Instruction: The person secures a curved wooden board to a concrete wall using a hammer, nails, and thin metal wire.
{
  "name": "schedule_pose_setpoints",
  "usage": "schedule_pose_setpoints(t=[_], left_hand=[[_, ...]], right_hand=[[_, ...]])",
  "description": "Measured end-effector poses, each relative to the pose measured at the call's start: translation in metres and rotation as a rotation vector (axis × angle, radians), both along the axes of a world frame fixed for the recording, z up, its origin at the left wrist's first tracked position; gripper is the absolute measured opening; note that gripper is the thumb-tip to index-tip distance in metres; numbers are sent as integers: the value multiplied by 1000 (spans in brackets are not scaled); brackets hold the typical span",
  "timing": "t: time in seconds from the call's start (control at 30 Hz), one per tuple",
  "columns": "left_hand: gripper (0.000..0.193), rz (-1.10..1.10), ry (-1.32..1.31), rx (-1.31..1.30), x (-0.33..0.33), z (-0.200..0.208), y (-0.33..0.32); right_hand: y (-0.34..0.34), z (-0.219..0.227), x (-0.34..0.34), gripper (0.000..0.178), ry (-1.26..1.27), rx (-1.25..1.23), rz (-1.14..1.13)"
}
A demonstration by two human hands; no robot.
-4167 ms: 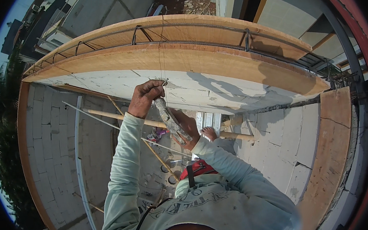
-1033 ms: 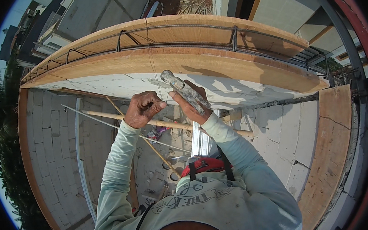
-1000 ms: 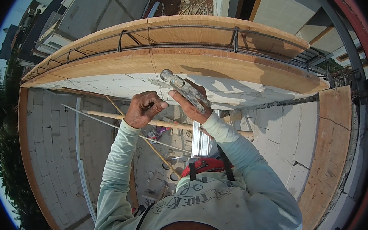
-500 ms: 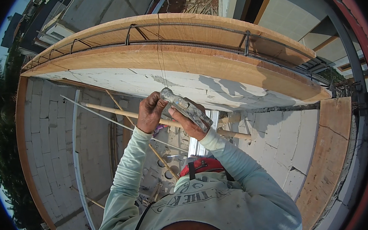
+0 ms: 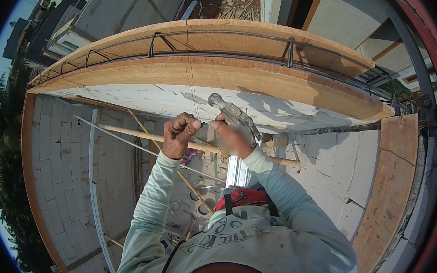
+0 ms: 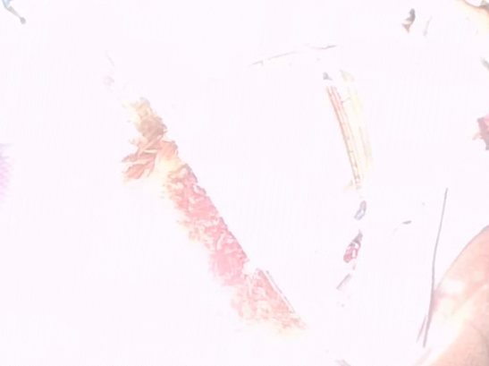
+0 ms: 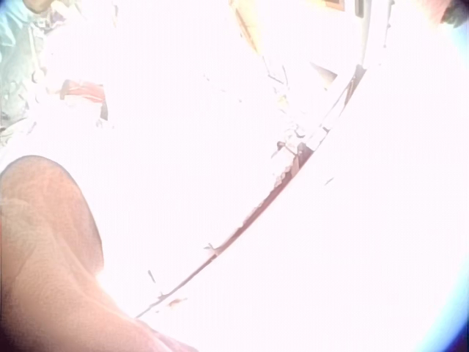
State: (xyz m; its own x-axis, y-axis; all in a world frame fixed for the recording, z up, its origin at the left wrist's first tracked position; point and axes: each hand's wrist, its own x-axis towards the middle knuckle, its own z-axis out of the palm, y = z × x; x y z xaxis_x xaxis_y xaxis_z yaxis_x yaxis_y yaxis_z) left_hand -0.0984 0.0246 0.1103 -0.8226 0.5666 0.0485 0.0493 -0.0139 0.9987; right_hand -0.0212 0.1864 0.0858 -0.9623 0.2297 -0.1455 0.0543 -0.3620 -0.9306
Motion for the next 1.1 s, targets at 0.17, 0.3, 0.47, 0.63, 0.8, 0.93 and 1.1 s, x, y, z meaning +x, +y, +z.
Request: schedule_pose_setpoints(t=[0.17,0.3,0.47,0.63,0.8,0.93,1.1], left_hand=[[24,-115,97,-205,-16,17,-9],[25,-141,352,-320,-23,19,-12],[27,-98,589,-464,-31,18,-10],[21,-104,625,-559,-34,10,-9],[20,-47,665,-561,-27,10,-5],[19,14,702,-575,-24,3,-5],[19,145,603,-457,-13,-16,-4]], right_hand=[[7,15,-23,18,30,71,27],[8,13,-36,18,115,344,40],[2,12,-43,16,178,472,-12],[-7,-6,-37,18,252,398,-42],[-21,6,-29,19,23,52,-156],[-23,10,-30,15,101,422,-145],[-28,8,-11,15,307,752,-143]])
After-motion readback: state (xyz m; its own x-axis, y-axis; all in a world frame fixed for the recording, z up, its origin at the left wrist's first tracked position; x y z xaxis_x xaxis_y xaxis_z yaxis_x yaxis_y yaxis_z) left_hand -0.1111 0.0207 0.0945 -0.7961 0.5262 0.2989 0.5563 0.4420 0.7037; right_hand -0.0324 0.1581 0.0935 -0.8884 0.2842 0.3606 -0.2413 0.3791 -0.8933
